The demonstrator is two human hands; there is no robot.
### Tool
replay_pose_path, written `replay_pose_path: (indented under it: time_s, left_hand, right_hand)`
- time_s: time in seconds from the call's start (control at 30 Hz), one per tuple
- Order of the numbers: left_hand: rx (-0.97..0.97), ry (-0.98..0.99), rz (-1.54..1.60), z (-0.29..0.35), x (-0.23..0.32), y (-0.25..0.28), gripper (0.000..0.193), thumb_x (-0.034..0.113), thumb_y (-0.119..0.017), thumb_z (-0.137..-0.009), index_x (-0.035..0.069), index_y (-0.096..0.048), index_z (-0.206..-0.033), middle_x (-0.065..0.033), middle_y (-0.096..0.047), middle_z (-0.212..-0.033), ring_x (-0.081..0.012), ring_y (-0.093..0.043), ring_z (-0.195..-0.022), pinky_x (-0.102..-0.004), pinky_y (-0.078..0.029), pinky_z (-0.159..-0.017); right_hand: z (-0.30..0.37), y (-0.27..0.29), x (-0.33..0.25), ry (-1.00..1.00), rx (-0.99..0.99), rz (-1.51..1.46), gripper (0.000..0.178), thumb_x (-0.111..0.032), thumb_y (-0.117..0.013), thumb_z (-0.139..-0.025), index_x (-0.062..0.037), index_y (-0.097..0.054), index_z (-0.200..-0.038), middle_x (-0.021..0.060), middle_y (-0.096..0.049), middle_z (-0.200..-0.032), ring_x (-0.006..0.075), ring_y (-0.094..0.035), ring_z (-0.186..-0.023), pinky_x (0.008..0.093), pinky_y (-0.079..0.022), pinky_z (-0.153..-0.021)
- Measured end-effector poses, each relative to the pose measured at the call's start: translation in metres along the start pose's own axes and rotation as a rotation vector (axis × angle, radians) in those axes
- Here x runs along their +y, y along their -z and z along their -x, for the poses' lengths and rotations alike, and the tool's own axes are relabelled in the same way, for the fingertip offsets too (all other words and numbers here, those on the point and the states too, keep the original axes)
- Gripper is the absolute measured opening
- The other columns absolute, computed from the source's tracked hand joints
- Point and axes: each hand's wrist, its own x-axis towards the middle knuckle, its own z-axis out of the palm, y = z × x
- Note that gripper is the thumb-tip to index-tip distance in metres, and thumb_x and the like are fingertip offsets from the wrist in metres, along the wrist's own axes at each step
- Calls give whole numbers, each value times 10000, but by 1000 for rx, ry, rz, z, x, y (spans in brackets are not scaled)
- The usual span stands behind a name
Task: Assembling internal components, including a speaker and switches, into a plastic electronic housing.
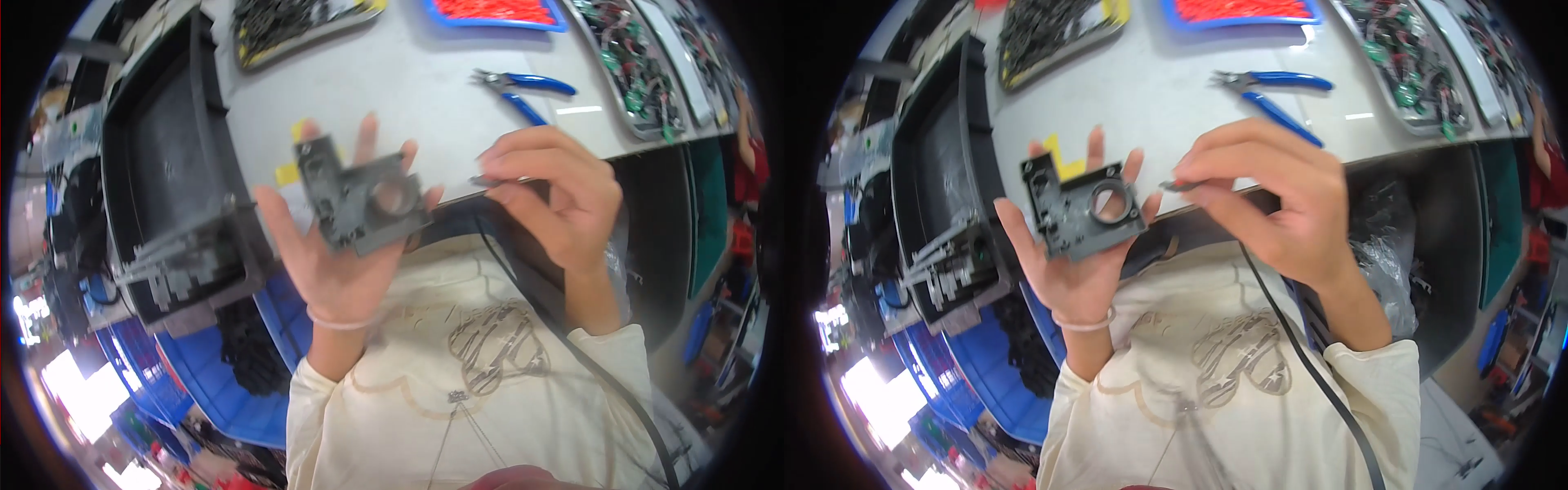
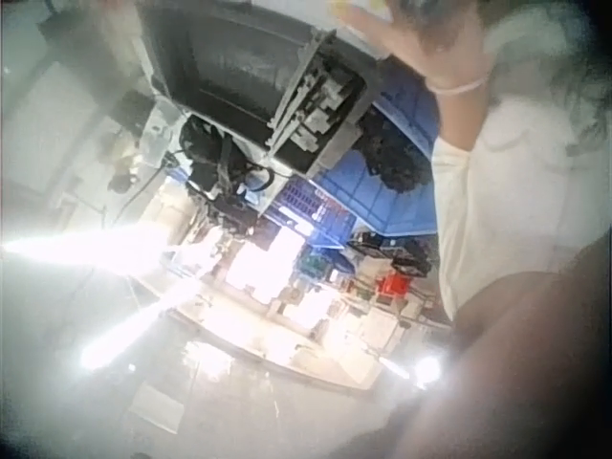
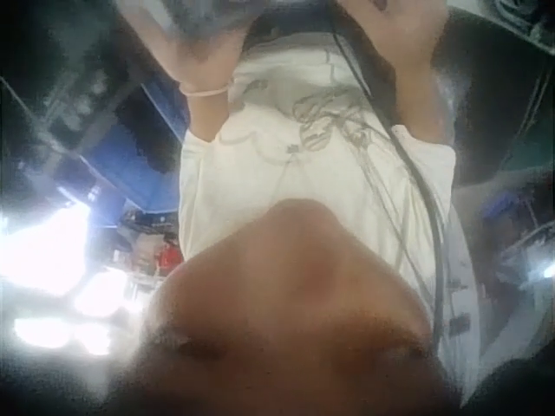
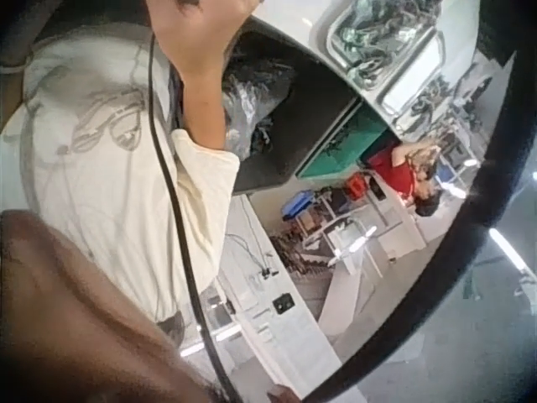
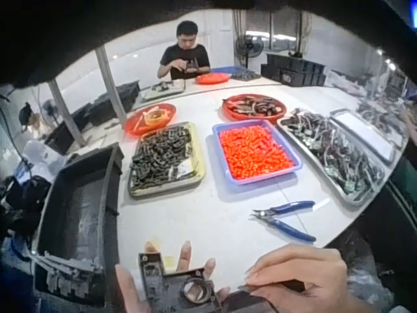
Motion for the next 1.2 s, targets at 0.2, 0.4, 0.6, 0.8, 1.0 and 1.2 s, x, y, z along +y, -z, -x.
replay_pose_path:
  time_s: [0.2, 0.4, 0.6, 0.8, 1.0, 1.2]
  left_hand:
    - [-287, 18, -3, -6, 6, 14, 299, 483, -355, -921, 279, -572, -894, 91, -308, -1412, -313, -307, -1280, -679, -208, -974]
    - [54, 59, 157, 3, -13, 9, 511, 532, -516, -830, 95, -559, -1090, -130, -387, -1346, -269, -292, -1290, -435, -288, -1038]
    - [173, 229, 132, 24, -24, 1, 626, 442, -471, -833, 77, -352, -1328, -257, -227, -1414, -331, -236, -1318, -446, -266, -1044]
    - [131, 75, 352, 34, -17, -1, 659, 210, -596, -747, 74, -344, -1340, -263, -195, -1422, -313, -239, -1327, -396, -243, -1083]
    - [-163, -87, -175, 14, 11, 1, 628, 241, -511, -804, 140, -266, -1374, -51, -397, -1340, -340, -457, -1142, -513, -404, -948]
    - [149, -51, -73, -15, 7, -8, 717, 185, -634, -722, -60, -280, -1295, -244, -287, -1271, -277, -388, -1090, -297, -409, -913]
  right_hand:
    - [27, -3, -4, -88, 81, -143, 178, 109, -632, -683, 29, -642, -841, 110, -622, -836, 140, -614, -678, 220, -494, -570]
    - [42, -29, -13, -118, 132, -217, 184, 88, -652, -685, 19, -641, -856, 111, -622, -839, 154, -608, -705, 241, -490, -609]
    - [44, -30, -12, -64, 158, -220, 215, 102, -652, -668, 21, -644, -866, 122, -622, -853, 174, -614, -722, 252, -492, -621]
    - [40, -20, -8, -46, 255, -275, 197, 97, -638, -694, 27, -651, -878, 126, -620, -855, 163, -624, -725, 231, -495, -624]
    - [32, -15, -8, -75, 278, -282, 205, 125, -631, -698, 35, -652, -881, 112, -613, -854, 157, -610, -727, 225, -492, -630]
    - [20, -15, -5, -20, 227, -181, 227, 138, -619, -695, 27, -662, -888, 106, -613, -860, 151, -599, -706, 225, -487, -636]
